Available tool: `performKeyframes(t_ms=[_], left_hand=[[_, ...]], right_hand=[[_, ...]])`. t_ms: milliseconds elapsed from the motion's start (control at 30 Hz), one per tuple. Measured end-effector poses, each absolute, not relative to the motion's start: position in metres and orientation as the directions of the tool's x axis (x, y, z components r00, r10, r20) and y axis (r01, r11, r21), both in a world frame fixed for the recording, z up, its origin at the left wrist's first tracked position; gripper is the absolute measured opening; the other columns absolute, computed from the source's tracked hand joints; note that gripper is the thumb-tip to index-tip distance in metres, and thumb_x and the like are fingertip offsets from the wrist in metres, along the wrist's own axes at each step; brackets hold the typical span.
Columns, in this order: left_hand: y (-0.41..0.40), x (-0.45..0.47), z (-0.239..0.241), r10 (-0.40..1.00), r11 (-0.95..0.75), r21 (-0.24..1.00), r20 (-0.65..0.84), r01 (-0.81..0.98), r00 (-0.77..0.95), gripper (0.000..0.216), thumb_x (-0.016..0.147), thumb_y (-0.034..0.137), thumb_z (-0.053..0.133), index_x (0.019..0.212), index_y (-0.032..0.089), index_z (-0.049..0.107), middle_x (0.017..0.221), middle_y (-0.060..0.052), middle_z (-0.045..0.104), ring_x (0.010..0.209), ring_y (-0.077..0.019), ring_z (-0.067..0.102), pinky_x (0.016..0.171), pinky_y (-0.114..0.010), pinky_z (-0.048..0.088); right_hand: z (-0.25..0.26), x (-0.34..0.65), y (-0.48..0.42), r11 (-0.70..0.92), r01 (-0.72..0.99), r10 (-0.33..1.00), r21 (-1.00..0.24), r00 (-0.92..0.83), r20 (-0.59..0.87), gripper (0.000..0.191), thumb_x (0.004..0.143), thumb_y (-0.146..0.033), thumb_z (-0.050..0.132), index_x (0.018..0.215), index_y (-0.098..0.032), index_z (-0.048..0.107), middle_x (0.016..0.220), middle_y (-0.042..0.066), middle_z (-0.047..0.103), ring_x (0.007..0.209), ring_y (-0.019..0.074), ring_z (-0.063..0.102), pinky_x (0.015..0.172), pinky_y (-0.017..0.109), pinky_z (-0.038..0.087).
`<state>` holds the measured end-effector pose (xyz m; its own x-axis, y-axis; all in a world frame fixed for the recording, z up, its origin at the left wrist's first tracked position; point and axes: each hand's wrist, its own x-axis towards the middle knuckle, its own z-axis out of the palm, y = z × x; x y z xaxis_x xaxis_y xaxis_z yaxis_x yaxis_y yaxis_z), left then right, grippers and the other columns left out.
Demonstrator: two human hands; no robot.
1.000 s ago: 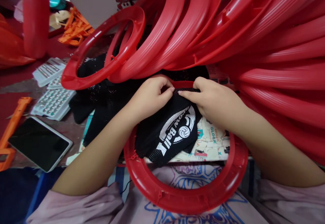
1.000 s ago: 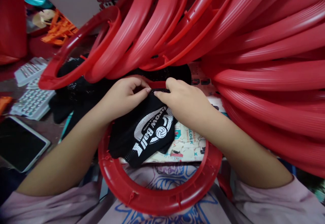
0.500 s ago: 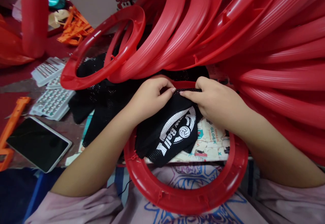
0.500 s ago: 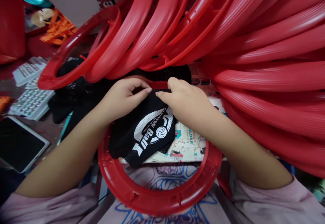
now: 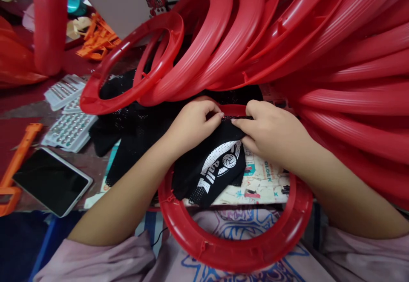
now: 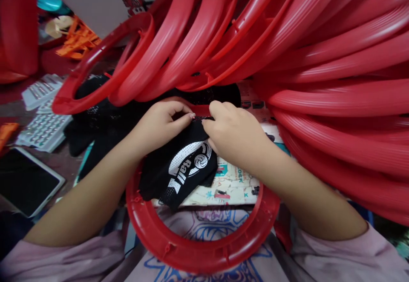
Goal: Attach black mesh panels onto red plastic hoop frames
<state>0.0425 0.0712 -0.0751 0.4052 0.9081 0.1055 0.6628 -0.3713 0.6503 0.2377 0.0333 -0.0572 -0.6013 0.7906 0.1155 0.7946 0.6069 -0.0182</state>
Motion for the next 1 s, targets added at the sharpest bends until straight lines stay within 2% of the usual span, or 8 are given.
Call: performKeyframes(t_ms=[100,233,333,400,500,633,833,1000], left_hand=[[0.071,0.043,-0.076,0.901,-0.388,0.643,0.112,0.661,0.419,0.016,0.085,0.022,0.055,0.079,0.015,0.067,0.088,-0.005,0.069,0.081,-0.0184,0.063,0.076,-0.031,0.047],[0.068,0.039,-0.076,0.877,-0.440,0.643,0.156,0.627,0.455,0.019,0.089,0.023,0.050,0.089,0.014,0.067,0.093,-0.007,0.070,0.087,-0.0194,0.064,0.081,-0.032,0.049],[0.066,0.036,-0.076,0.853,-0.496,0.634,0.227,0.594,0.469,0.023,0.092,0.026,0.048,0.104,0.015,0.064,0.108,-0.009,0.070,0.101,-0.0204,0.064,0.092,-0.036,0.049],[0.065,0.035,-0.076,0.813,-0.562,0.611,0.284,0.557,0.509,0.023,0.093,0.026,0.048,0.107,0.016,0.063,0.115,-0.009,0.068,0.109,-0.0207,0.062,0.098,-0.037,0.049],[0.065,0.033,-0.076,0.730,-0.659,0.570,0.330,0.490,0.599,0.021,0.093,0.022,0.049,0.104,0.016,0.065,0.113,-0.009,0.069,0.110,-0.0197,0.063,0.098,-0.036,0.049],[0.067,0.032,-0.077,0.664,-0.724,0.515,0.341,0.459,0.665,0.025,0.093,0.020,0.050,0.109,0.014,0.069,0.115,-0.011,0.069,0.111,-0.0202,0.062,0.099,-0.037,0.048],[0.066,0.029,-0.082,0.638,-0.759,0.406,0.304,0.509,0.708,0.031,0.093,0.021,0.048,0.113,0.021,0.071,0.126,-0.009,0.065,0.116,-0.0246,0.058,0.104,-0.044,0.043],[0.066,0.030,-0.082,0.639,-0.751,0.418,0.263,0.511,0.723,0.034,0.094,0.021,0.045,0.118,0.023,0.068,0.124,-0.005,0.067,0.116,-0.0241,0.056,0.106,-0.045,0.040]], right_hand=[[-0.054,0.240,0.034,0.614,0.787,0.789,-0.057,-0.612,0.053,0.029,0.085,-0.017,0.052,0.105,-0.016,0.073,0.086,0.010,0.056,0.076,0.0208,0.048,0.059,0.031,0.029],[-0.048,0.248,0.038,0.629,0.721,0.753,-0.289,-0.659,-0.005,0.028,0.085,-0.016,0.054,0.106,-0.015,0.073,0.088,0.008,0.059,0.075,0.0175,0.054,0.064,0.029,0.040],[-0.044,0.255,0.042,0.624,0.632,0.721,-0.460,-0.692,0.027,0.029,0.089,-0.023,0.055,0.110,-0.013,0.072,0.093,0.009,0.065,0.079,0.0168,0.060,0.071,0.029,0.047],[-0.044,0.257,0.043,0.594,0.629,0.755,-0.501,-0.651,0.079,0.029,0.092,-0.022,0.051,0.108,-0.013,0.073,0.095,0.009,0.070,0.084,0.0181,0.063,0.077,0.031,0.049],[-0.046,0.257,0.045,0.534,0.691,0.821,-0.488,-0.562,0.104,0.029,0.089,-0.015,0.050,0.103,-0.013,0.075,0.092,0.008,0.073,0.085,0.0193,0.066,0.079,0.033,0.050],[-0.049,0.255,0.046,0.516,0.741,0.836,-0.429,-0.545,0.065,0.030,0.087,-0.013,0.051,0.105,-0.013,0.076,0.091,0.009,0.073,0.083,0.0199,0.066,0.079,0.033,0.050],[-0.053,0.255,0.046,0.570,0.742,0.815,-0.352,-0.563,0.134,0.029,0.088,-0.012,0.049,0.099,-0.010,0.076,0.085,0.010,0.070,0.081,0.0198,0.063,0.078,0.032,0.049],[-0.055,0.257,0.047,0.598,0.731,0.799,-0.327,-0.576,0.172,0.030,0.088,-0.013,0.048,0.101,-0.011,0.075,0.085,0.010,0.069,0.082,0.0199,0.062,0.078,0.032,0.048]])
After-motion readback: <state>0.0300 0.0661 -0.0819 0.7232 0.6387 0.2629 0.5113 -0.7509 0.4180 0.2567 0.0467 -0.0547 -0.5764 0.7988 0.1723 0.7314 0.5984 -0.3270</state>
